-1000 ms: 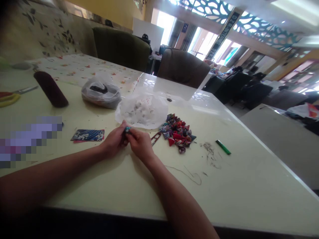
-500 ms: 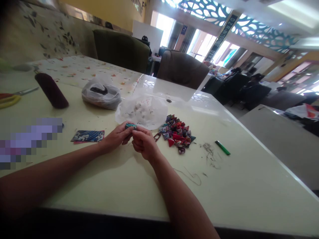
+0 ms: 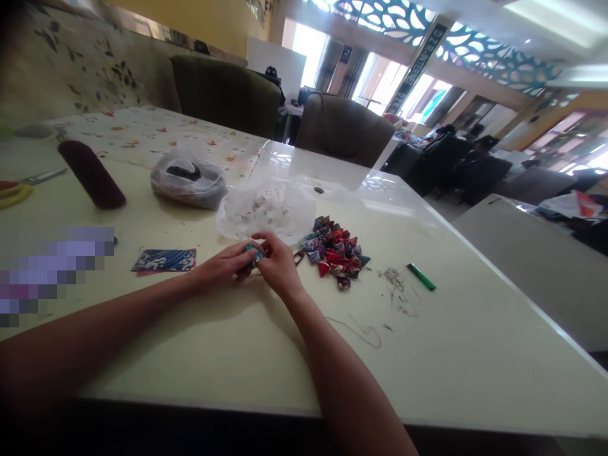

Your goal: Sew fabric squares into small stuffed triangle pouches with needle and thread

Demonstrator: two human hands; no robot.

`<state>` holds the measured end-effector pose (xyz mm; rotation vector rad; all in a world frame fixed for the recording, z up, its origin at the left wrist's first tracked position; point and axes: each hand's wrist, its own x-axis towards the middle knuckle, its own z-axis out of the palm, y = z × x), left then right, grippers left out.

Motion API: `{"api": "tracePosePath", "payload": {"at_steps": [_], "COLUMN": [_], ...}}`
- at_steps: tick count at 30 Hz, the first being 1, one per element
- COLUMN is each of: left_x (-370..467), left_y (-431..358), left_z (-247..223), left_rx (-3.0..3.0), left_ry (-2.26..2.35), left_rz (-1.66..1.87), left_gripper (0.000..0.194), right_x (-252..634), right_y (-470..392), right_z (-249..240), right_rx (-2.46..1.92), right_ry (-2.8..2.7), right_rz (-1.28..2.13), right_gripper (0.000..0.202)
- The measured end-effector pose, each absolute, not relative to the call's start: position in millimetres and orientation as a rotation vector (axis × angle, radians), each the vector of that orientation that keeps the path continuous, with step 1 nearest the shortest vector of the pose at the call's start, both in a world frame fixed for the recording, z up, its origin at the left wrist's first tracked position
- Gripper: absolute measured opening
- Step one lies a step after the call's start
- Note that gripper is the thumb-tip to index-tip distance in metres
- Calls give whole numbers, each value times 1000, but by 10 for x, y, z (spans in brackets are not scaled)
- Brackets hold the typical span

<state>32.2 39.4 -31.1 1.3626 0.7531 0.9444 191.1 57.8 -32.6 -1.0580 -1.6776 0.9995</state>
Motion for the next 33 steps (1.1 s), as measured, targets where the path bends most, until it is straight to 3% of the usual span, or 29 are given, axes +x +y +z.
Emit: {"api": "tracePosePath", "payload": {"at_steps": [9, 16, 23, 33], "left_x": [361, 407, 298, 289], "left_y": [358, 347, 567, 601], "left_z": [-367, -388, -342, -358], "left_rx": [1221, 1055, 565, 495], "left_ry": [757, 843, 871, 840], "left_rz": [981, 1102, 1256, 1319], "left_gripper": [55, 37, 34, 34], "right_x": [1821, 1823, 2078, 2169], "right_y": [515, 512, 727, 988], "right_z": [-428, -360, -326, -423], "right_rx": [-1070, -1060, -1200, -1402], "right_ry": [-1615, -1624, -1492, -1710], "right_rz": [818, 1004, 680, 335], "right_gripper": [20, 19, 22, 16]}}
